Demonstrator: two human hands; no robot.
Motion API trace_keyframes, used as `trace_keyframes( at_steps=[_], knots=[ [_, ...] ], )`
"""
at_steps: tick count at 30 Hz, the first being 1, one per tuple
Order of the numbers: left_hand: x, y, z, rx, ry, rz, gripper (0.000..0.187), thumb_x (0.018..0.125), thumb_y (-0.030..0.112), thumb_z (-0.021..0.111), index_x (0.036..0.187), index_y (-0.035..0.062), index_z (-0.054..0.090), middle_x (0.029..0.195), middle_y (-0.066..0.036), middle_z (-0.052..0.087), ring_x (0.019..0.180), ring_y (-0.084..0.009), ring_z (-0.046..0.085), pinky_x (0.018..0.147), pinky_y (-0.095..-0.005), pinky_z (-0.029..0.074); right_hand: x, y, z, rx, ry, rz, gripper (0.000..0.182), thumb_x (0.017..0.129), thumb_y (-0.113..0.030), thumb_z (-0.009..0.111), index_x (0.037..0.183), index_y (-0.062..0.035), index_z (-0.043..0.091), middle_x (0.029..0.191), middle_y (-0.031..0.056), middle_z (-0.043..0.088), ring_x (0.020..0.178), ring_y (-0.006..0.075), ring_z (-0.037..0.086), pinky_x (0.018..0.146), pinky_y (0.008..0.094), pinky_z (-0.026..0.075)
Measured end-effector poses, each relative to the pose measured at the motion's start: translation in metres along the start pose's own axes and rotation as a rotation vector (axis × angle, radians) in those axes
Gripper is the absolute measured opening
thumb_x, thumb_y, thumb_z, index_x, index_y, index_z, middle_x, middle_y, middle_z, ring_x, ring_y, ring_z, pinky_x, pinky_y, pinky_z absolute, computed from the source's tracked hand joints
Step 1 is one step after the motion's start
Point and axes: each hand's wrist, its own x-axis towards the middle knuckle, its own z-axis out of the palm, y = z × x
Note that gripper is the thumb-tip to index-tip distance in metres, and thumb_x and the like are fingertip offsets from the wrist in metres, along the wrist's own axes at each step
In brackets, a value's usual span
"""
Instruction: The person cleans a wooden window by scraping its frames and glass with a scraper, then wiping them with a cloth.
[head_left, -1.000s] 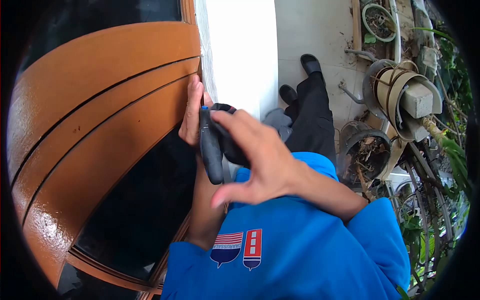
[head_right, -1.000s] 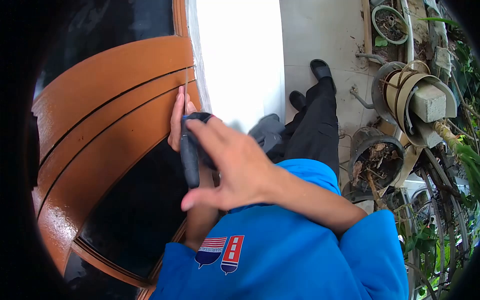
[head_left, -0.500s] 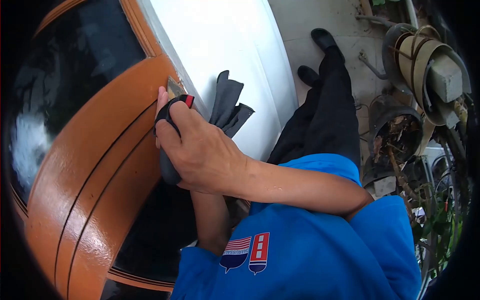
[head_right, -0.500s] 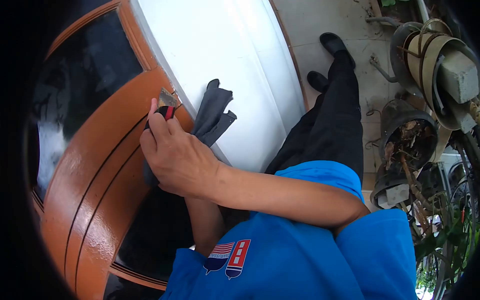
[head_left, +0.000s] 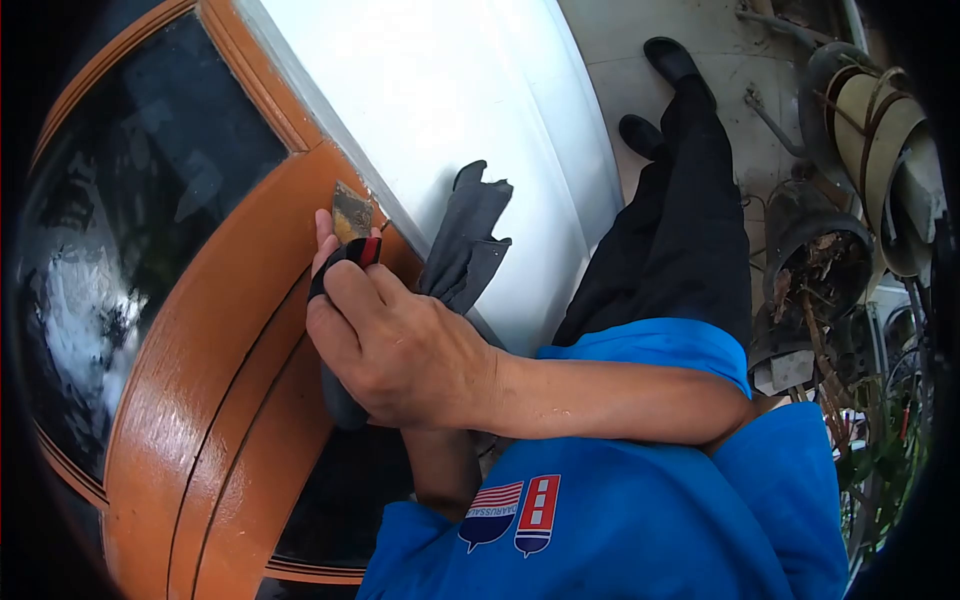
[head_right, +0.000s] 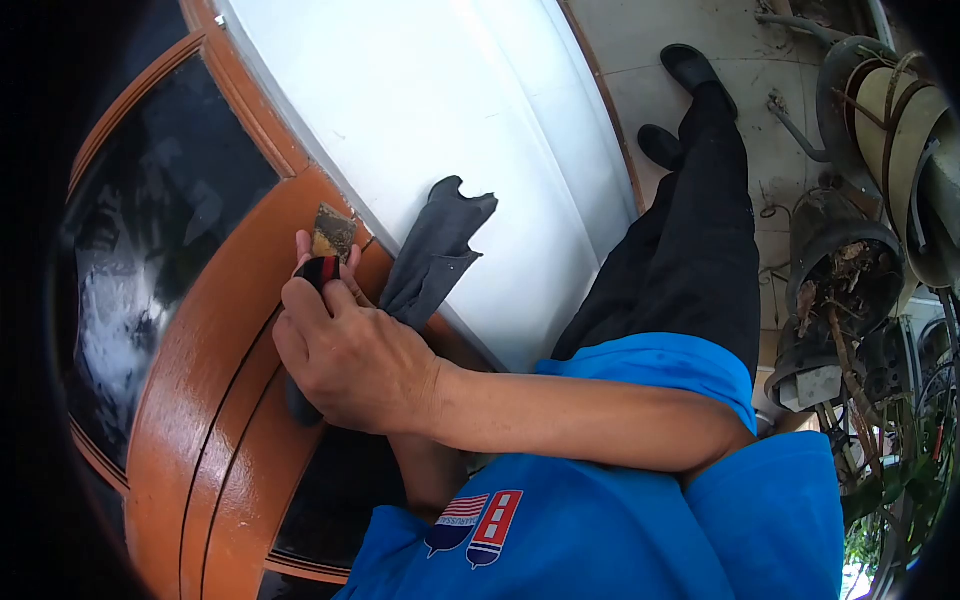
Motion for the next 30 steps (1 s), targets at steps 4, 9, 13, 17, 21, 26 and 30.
trace_keyframes(
  at_steps=[4, 9, 13, 17, 21, 26, 30],
  knots=[
    [0.0, 0.0, -0.001, 0.014, 0.0, -0.02, 0.039, 0.108, 0.018, 0.043, 0.136, -0.0085, 0.046, 0.14, -0.027, 0.053, 0.13, -0.0335, 0.054, 0.104, -0.0393, 0.053, -0.002, 0.007, 0.003, 0.039, 0.048, -0.032, 0.017, 0.077, 0.0, 0.064, 0.091, 0.0075, 0.059, 0.084, 0.0119, 0.045, 0.069, 0.0221, 0.055, 0.052, 0.0289, 0.054],
    [-0.001, 0.011, 0.001, 0.024, 0.001, 0.004, 0.037, 0.11, 0.015, 0.033, 0.133, -0.011, 0.046, 0.141, -0.03, 0.05, 0.13, -0.0343, 0.054, 0.106, -0.0397, 0.053, -0.004, 0.006, -0.001, 0.02, 0.008, -0.048, 0.018, 0.077, -0.002, 0.064, 0.09, 0.0097, 0.061, 0.085, 0.0142, 0.047, 0.069, 0.024, 0.056, 0.062, 0.0338, 0.055],
    [-0.002, 0.013, 0.003, 0.075, -0.008, -0.011, 0.041, 0.11, 0.02, 0.03, 0.133, -0.0107, 0.046, 0.142, -0.03, 0.05, 0.131, -0.0352, 0.053, 0.108, -0.0416, 0.05, -0.007, 0.003, -0.006, 0.032, -0.042, -0.012, 0.017, 0.079, -0.002, 0.063, 0.086, 0.0137, 0.063, 0.088, 0.0194, 0.052, 0.075, 0.0292, 0.063, 0.088, 0.0469, 0.06],
    [-0.003, 0.011, 0.001, 0.065, -0.025, 0.0, 0.044, 0.11, 0.023, 0.028, 0.133, -0.0101, 0.046, 0.142, -0.03, 0.05, 0.132, -0.0356, 0.052, 0.11, -0.0427, 0.048, -0.007, 0.005, -0.007, 0.044, -0.026, -0.027, 0.017, 0.084, -0.001, 0.061, 0.088, 0.0154, 0.064, 0.089, 0.02, 0.054, 0.072, 0.0268, 0.062, 0.089, 0.0466, 0.061],
    [-0.003, 0.01, 0.001, 0.06, -0.036, 0.016, 0.047, 0.109, 0.026, 0.027, 0.133, -0.0094, 0.046, 0.143, -0.03, 0.049, 0.133, -0.036, 0.051, 0.111, -0.0438, 0.046, -0.007, 0.004, -0.007, 0.006, 0.004, -0.038, 0.015, 0.082, 0.0, 0.061, 0.089, 0.0136, 0.063, 0.086, 0.017, 0.051, 0.069, 0.0237, 0.059, 0.073, 0.0377, 0.059],
    [-0.003, 0.008, 0.001, 0.055, -0.05, 0.034, 0.05, 0.108, 0.03, 0.026, 0.133, -0.0086, 0.047, 0.144, -0.029, 0.049, 0.134, -0.0365, 0.05, 0.113, -0.0452, 0.043, -0.009, 0.015, 0.003, -0.017, 0.07, -0.089, 0.018, 0.077, 0.0, 0.066, 0.093, 0.0082, 0.061, 0.081, 0.0097, 0.045, 0.066, 0.0186, 0.052, 0.048, 0.0256, 0.052],
    [-0.003, 0.008, 0.002, 0.052, -0.056, 0.045, 0.053, 0.108, 0.033, 0.024, 0.134, -0.0079, 0.047, 0.144, -0.029, 0.048, 0.135, -0.0369, 0.049, 0.114, -0.0463, 0.041, -0.012, 0.021, 0.002, 0.038, 0.087, -0.118, 0.019, 0.077, 0.0, 0.067, 0.094, 0.008, 0.062, 0.081, 0.0097, 0.045, 0.066, 0.0187, 0.052, 0.048, 0.0268, 0.051]
  ],
)
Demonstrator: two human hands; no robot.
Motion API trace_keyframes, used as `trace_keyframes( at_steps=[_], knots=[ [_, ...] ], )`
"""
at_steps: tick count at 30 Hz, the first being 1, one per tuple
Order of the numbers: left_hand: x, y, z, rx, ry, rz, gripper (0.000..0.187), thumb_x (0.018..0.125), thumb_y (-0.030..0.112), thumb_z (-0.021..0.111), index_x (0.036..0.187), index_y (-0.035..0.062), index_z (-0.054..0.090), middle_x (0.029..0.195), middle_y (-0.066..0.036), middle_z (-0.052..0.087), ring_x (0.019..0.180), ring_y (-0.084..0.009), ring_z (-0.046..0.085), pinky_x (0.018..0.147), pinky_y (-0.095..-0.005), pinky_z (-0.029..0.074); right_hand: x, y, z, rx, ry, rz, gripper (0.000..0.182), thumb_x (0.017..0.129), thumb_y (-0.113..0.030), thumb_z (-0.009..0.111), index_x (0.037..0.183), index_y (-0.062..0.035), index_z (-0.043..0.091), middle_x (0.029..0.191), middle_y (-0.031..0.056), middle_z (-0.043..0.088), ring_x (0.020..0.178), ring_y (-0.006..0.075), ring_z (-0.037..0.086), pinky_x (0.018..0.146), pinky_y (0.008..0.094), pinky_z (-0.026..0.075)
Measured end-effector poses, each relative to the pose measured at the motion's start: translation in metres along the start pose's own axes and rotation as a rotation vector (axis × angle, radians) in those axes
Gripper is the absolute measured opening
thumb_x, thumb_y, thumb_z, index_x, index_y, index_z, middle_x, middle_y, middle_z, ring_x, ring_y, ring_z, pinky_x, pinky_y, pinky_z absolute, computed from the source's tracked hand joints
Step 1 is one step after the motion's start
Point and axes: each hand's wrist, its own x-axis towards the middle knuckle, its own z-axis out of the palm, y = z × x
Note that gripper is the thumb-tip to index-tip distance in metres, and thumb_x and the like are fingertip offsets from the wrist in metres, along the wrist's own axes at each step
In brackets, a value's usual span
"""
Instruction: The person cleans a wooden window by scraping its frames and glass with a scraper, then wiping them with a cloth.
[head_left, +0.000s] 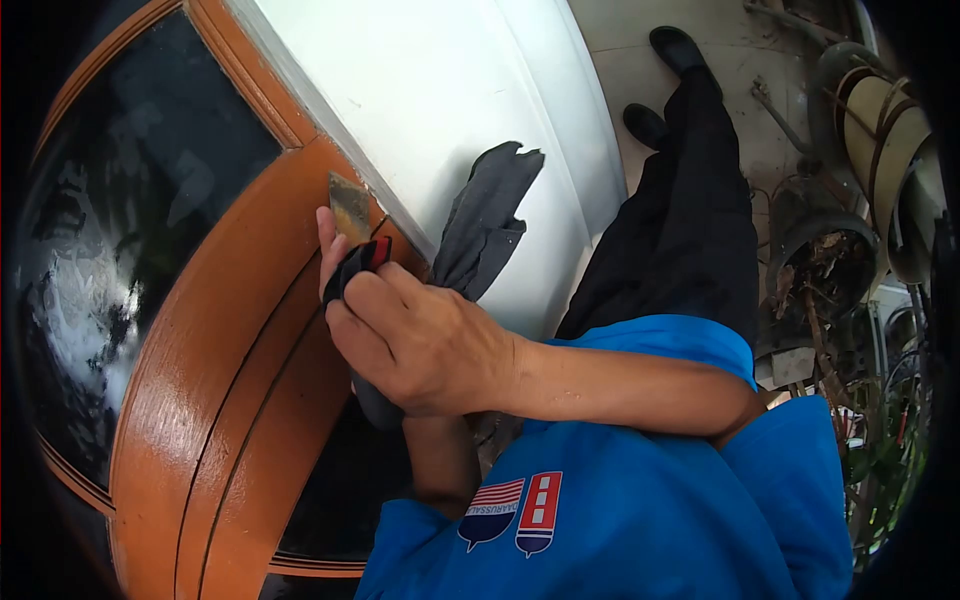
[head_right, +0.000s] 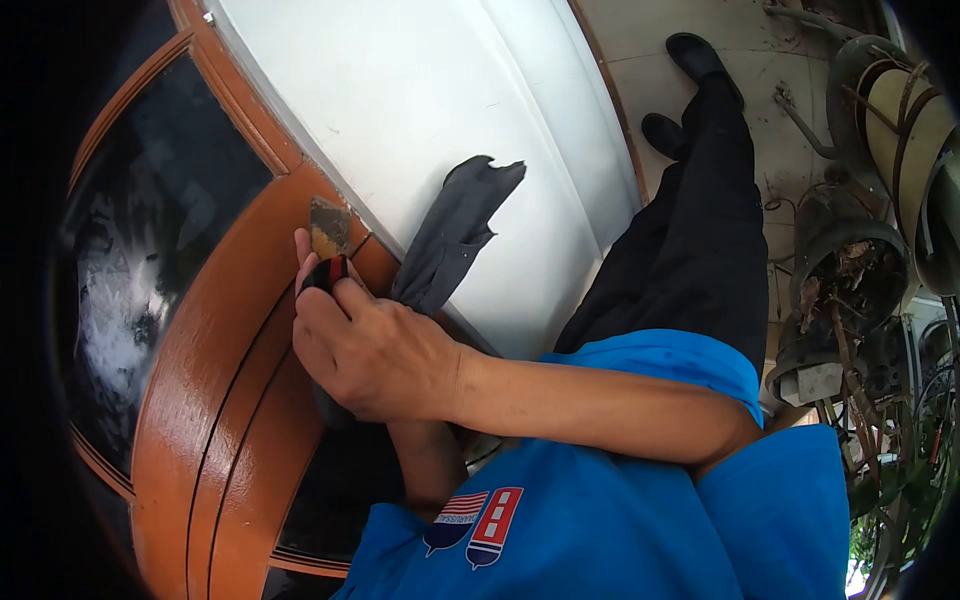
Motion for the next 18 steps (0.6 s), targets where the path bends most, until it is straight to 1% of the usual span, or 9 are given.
trace_keyframes(
  at_steps=[2, 6, 9, 14, 18],
  knots=[
    [0.0009, 0.0005, 0.0007, -0.007, -0.006, 0.008, 0.054, 0.108, 0.034, 0.024, 0.134, -0.0075, 0.047, 0.144, -0.029, 0.048, 0.136, -0.0371, 0.049, 0.115, -0.0468, 0.04, -0.0013, -0.0036, -0.0022, 0.026, -0.011, 0.012, 0.021, 0.076, 0.0, 0.067, 0.095, 0.0079, 0.062, 0.08, 0.0096, 0.045, 0.066, 0.019, 0.052, 0.048, 0.0277, 0.051],
    [-0.0017, -0.0003, -0.0003, -0.012, -0.016, 0.037, 0.057, 0.107, 0.037, 0.022, 0.134, -0.0069, 0.047, 0.145, -0.029, 0.048, 0.136, -0.0375, 0.048, 0.116, -0.0479, 0.038, -0.0008, 0.0025, -0.0045, 0.091, 0.038, 0.006, 0.023, 0.075, 0.0, 0.067, 0.097, 0.0077, 0.063, 0.078, 0.0095, 0.044, 0.065, 0.0195, 0.052, 0.047, 0.0291, 0.049],
    [-0.004, -0.003, -0.001, -0.024, -0.03, 0.054, 0.06, 0.106, 0.04, 0.021, 0.135, -0.0053, 0.047, 0.146, -0.028, 0.047, 0.138, -0.0377, 0.046, 0.118, -0.0484, 0.034, -0.0052, 0.004, -0.0041, 0.098, 0.046, -0.009, 0.023, 0.075, 0.0, 0.066, 0.097, 0.0074, 0.063, 0.077, 0.0094, 0.043, 0.065, 0.0198, 0.052, 0.047, 0.0293, 0.049],
    [-0.0046, -0.0037, 0.002, -0.032, -0.036, 0.027, 0.057, 0.106, 0.039, 0.022, 0.136, -0.0034, 0.046, 0.148, -0.028, 0.046, 0.138, -0.0374, 0.046, 0.117, -0.0479, 0.035, -0.0083, 0.0048, -0.002, 0.047, 0.022, -0.008, 0.023, 0.075, -0.001, 0.066, 0.096, 0.0069, 0.063, 0.078, 0.0095, 0.043, 0.066, 0.0197, 0.052, 0.048, 0.0294, 0.049],
    [-0.004, -0.0006, 0.0008, -0.001, -0.066, 0.032, 0.054, 0.107, 0.037, 0.023, 0.137, -0.0031, 0.045, 0.147, -0.027, 0.047, 0.137, -0.0368, 0.047, 0.117, -0.0481, 0.036, -0.0067, 0.0055, -0.0042, 0.074, 0.045, 0.005, 0.022, 0.074, -0.002, 0.067, 0.094, 0.0069, 0.063, 0.076, 0.0089, 0.043, 0.066, 0.0195, 0.052, 0.048, 0.0297, 0.049]
  ],
)
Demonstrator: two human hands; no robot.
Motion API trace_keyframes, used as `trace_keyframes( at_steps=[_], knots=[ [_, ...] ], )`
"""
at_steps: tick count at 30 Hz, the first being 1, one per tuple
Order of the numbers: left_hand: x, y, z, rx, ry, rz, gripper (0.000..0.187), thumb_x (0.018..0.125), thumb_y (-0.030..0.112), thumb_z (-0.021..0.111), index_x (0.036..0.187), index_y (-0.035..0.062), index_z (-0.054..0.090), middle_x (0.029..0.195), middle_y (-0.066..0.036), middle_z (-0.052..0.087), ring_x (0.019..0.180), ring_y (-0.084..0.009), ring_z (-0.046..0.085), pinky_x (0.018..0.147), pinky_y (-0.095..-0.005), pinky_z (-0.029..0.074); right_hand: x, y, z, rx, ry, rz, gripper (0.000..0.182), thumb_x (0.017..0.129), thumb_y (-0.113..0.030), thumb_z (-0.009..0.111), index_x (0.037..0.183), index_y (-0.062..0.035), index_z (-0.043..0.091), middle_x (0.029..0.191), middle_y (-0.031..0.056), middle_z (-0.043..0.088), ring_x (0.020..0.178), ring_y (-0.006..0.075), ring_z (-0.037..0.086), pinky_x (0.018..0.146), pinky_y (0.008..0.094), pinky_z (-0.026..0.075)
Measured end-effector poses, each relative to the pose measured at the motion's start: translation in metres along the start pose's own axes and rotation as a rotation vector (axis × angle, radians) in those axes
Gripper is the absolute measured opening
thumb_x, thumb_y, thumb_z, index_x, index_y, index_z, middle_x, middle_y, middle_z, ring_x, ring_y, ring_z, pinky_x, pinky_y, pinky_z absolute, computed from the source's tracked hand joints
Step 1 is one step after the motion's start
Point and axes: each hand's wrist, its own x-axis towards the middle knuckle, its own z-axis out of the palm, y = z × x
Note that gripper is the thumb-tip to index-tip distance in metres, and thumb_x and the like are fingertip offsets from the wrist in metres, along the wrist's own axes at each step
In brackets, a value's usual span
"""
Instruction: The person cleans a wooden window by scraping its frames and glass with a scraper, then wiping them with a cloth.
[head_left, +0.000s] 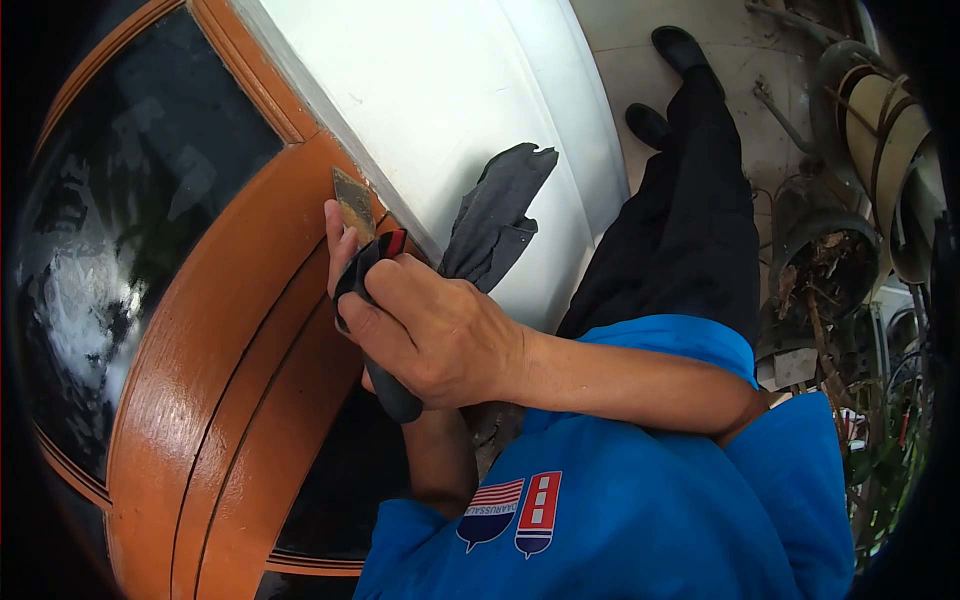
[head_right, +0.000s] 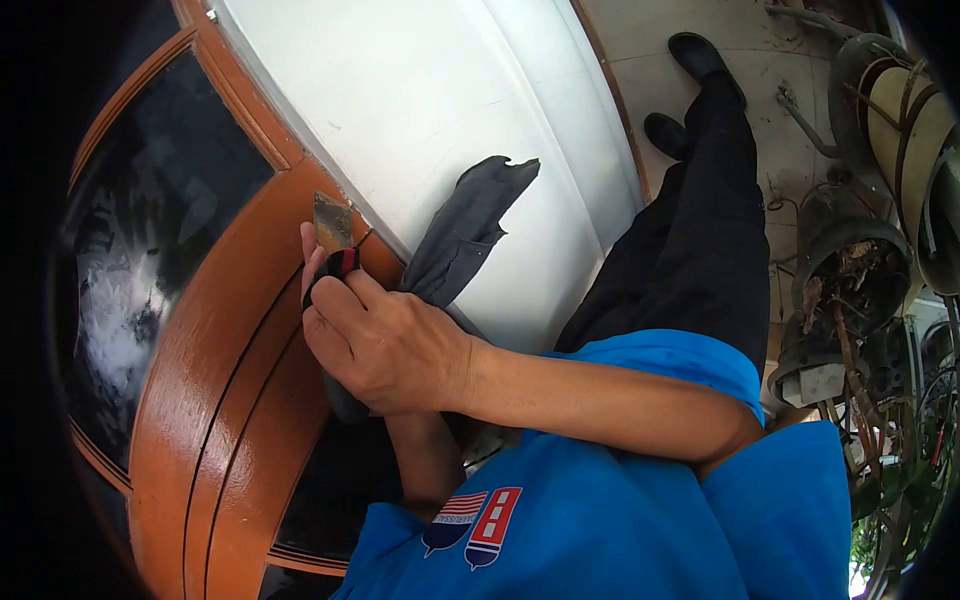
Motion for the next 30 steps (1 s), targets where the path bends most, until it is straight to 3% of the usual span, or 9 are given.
trace_keyframes(
  at_steps=[5, 8, 30],
  knots=[
    [0.0, -0.003, -0.003, 0.036, -0.022, 0.013, 0.052, 0.108, 0.036, 0.026, 0.138, -0.0025, 0.044, 0.148, -0.026, 0.045, 0.138, -0.0366, 0.046, 0.118, -0.0483, 0.035, 0.003, 0.0, -0.004, -0.01, -0.067, -0.005, 0.016, 0.075, -0.002, 0.063, 0.087, 0.0087, 0.061, 0.085, 0.0135, 0.05, 0.071, 0.0218, 0.057, 0.05, 0.0286, 0.055],
    [0.002, -0.005, -0.004, 0.042, -0.032, 0.023, 0.05, 0.109, 0.036, 0.029, 0.138, -0.0021, 0.043, 0.15, -0.026, 0.043, 0.139, -0.0369, 0.045, 0.118, -0.0488, 0.035, 0.002, 0.0, -0.001, -0.016, -0.017, -0.013, 0.019, 0.076, -0.002, 0.068, 0.092, 0.006, 0.063, 0.074, 0.0081, 0.043, 0.064, 0.0196, 0.051, 0.048, 0.0304, 0.049],
    [0.0, -0.02, -0.005, -0.061, -0.07, 0.062, 0.056, 0.107, 0.042, 0.033, 0.142, -0.0018, 0.039, 0.155, -0.029, 0.035, 0.144, -0.041, 0.037, 0.119, -0.0524, 0.032, 0.003, 0.008, -0.005, 0.064, -0.046, -0.004, 0.019, 0.075, -0.003, 0.072, 0.09, 0.0038, 0.063, 0.075, 0.0083, 0.042, 0.065, 0.02, 0.052, 0.05, 0.0312, 0.049]
  ],
)
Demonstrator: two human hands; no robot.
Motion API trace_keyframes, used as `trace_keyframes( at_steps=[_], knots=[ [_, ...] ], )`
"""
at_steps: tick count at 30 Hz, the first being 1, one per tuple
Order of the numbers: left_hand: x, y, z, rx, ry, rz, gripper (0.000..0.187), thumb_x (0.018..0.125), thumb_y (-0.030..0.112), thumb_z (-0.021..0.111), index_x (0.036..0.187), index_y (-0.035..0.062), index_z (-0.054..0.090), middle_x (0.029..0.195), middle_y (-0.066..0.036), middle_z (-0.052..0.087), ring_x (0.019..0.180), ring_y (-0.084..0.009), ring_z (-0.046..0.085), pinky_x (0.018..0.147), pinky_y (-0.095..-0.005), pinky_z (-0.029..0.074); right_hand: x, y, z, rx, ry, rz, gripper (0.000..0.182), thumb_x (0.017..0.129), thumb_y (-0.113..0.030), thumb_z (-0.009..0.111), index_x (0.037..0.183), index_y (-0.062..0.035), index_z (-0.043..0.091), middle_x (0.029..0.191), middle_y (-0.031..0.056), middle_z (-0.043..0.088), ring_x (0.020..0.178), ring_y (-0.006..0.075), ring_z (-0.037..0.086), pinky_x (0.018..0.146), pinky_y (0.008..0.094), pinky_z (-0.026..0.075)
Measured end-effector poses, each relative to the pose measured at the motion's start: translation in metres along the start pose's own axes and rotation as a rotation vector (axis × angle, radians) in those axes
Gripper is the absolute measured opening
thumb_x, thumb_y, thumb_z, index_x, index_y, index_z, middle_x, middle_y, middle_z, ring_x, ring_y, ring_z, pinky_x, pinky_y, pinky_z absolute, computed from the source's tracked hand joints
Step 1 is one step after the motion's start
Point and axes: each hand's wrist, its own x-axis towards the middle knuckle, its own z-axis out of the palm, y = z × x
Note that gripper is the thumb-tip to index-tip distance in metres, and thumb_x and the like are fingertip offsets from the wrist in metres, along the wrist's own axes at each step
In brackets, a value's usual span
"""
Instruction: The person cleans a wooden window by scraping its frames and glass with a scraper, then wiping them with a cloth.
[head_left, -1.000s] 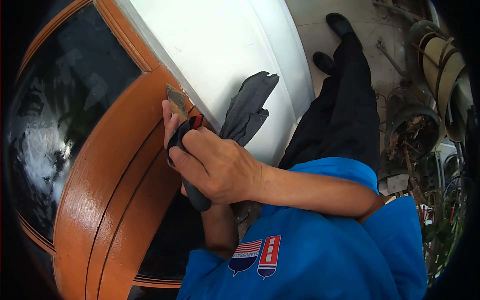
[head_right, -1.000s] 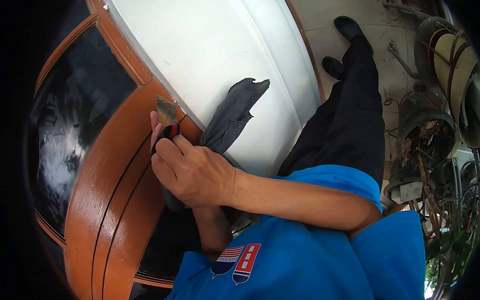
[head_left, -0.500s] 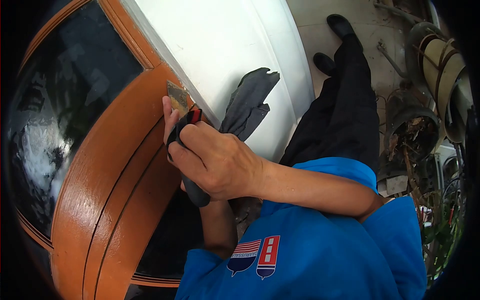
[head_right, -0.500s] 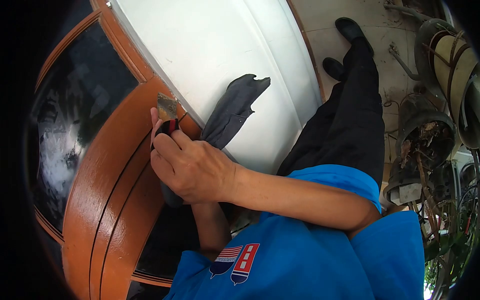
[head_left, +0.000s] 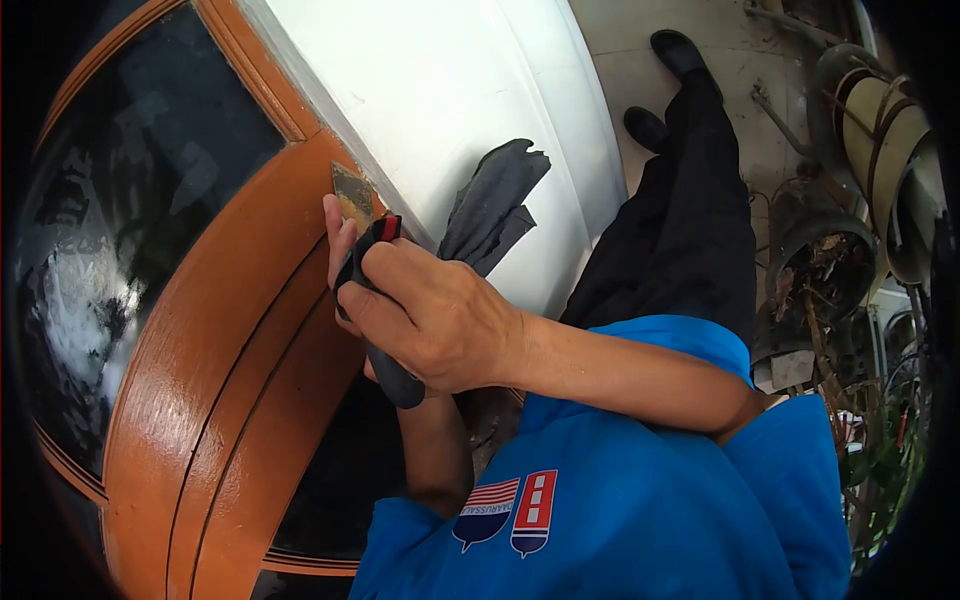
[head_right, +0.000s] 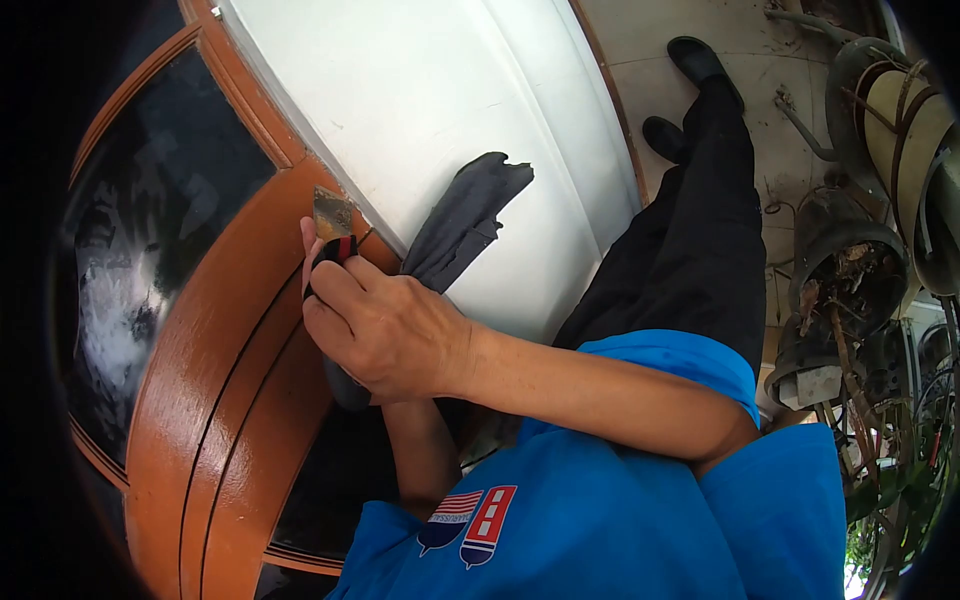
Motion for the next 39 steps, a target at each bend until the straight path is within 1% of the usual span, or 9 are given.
trace_keyframes(
  at_steps=[5, 11, 15, 19, 21, 26, 32, 35, 39],
  knots=[
    [-0.002, -0.005, 0.001, 0.003, 0.014, 0.017, 0.057, 0.107, 0.043, 0.033, 0.141, -0.0021, 0.039, 0.154, -0.03, 0.035, 0.144, -0.0414, 0.036, 0.118, -0.0529, 0.032, 0.002, 0.003, -0.001, 0.009, 0.005, -0.013, 0.02, 0.075, -0.003, 0.072, 0.091, 0.0041, 0.063, 0.074, 0.0077, 0.042, 0.065, 0.0201, 0.052, 0.05, 0.0313, 0.049],
    [0.003, -0.008, 0.004, -0.034, 0.012, 0.128, 0.056, 0.107, 0.042, 0.033, 0.14, -0.0023, 0.04, 0.154, -0.029, 0.035, 0.144, -0.0414, 0.037, 0.118, -0.0526, 0.032, 0.0, 0.005, -0.001, 0.0, -0.023, -0.013, 0.018, 0.076, -0.003, 0.072, 0.09, 0.0032, 0.063, 0.075, 0.0083, 0.043, 0.065, 0.0207, 0.052, 0.052, 0.0315, 0.049],
    [-0.002, -0.013, 0.0, -0.056, 0.029, 0.079, 0.053, 0.108, 0.041, 0.033, 0.139, -0.0022, 0.041, 0.153, -0.029, 0.037, 0.143, -0.0414, 0.038, 0.118, -0.0527, 0.034, 0.002, 0.007, 0.001, 0.022, -0.043, -0.019, 0.022, 0.074, -0.004, 0.074, 0.091, 0.0026, 0.062, 0.076, 0.0088, 0.044, 0.067, 0.0214, 0.052, 0.054, 0.0328, 0.049],
    [0.001, -0.014, 0.002, 0.118, 0.035, 0.062, 0.049, 0.109, 0.037, 0.035, 0.137, -0.002, 0.043, 0.151, -0.029, 0.04, 0.14, -0.0415, 0.042, 0.117, -0.0529, 0.035, 0.001, 0.001, -0.007, 0.034, -0.052, 0.006, 0.027, 0.069, -0.005, 0.076, 0.091, 0.0024, 0.063, 0.078, 0.0089, 0.045, 0.069, 0.022, 0.053, 0.056, 0.0338, 0.05],
    [0.001, -0.015, 0.005, 0.143, 0.062, 0.073, 0.045, 0.109, 0.034, 0.037, 0.136, -0.0021, 0.043, 0.15, -0.03, 0.041, 0.139, -0.0416, 0.044, 0.116, -0.0529, 0.036, 0.0, 0.001, -0.009, 0.047, -0.046, 0.016, 0.028, 0.068, -0.005, 0.076, 0.092, 0.0027, 0.063, 0.078, 0.0092, 0.045, 0.069, 0.0223, 0.053, 0.057, 0.0337, 0.051],
    [-0.001, -0.016, 0.006, 0.035, 0.084, 0.105, 0.04, 0.108, 0.027, 0.041, 0.136, -0.0023, 0.044, 0.149, -0.031, 0.041, 0.139, -0.0408, 0.044, 0.115, -0.0521, 0.038, -0.002, 0.005, -0.003, 0.062, -0.014, 0.004, 0.03, 0.066, -0.002, 0.073, 0.094, 0.004, 0.063, 0.078, 0.0103, 0.044, 0.07, 0.0232, 0.054, 0.059, 0.0335, 0.051],
    [-0.001, -0.023, 0.002, 0.079, 0.086, 0.141, 0.041, 0.109, 0.027, 0.039, 0.136, -0.0028, 0.043, 0.149, -0.031, 0.041, 0.138, -0.041, 0.045, 0.115, -0.0519, 0.039, 0.0, 0.003, -0.001, 0.052, -0.01, 0.029, 0.029, 0.067, -0.001, 0.071, 0.094, 0.0043, 0.064, 0.078, 0.0106, 0.045, 0.07, 0.0242, 0.055, 0.059, 0.0346, 0.052],
    [0.0, -0.022, 0.003, 0.078, 0.084, 0.137, 0.04, 0.108, 0.026, 0.04, 0.136, -0.0029, 0.043, 0.149, -0.031, 0.042, 0.138, -0.0411, 0.046, 0.114, -0.0516, 0.04, -0.001, 0.001, 0.0, 0.024, -0.04, 0.049, 0.031, 0.066, -0.002, 0.073, 0.095, 0.0046, 0.064, 0.079, 0.0108, 0.046, 0.07, 0.0243, 0.055, 0.06, 0.0349, 0.052],
    [0.0, -0.021, 0.005, 0.073, 0.086, 0.133, 0.039, 0.108, 0.025, 0.041, 0.136, -0.003, 0.043, 0.148, -0.031, 0.042, 0.137, -0.0413, 0.046, 0.113, -0.0512, 0.041, -0.001, 0.0, -0.005, 0.058, -0.018, 0.041, 0.033, 0.065, -0.004, 0.076, 0.095, 0.0044, 0.064, 0.08, 0.0111, 0.046, 0.07, 0.0241, 0.055, 0.059, 0.0351, 0.052]
  ],
)
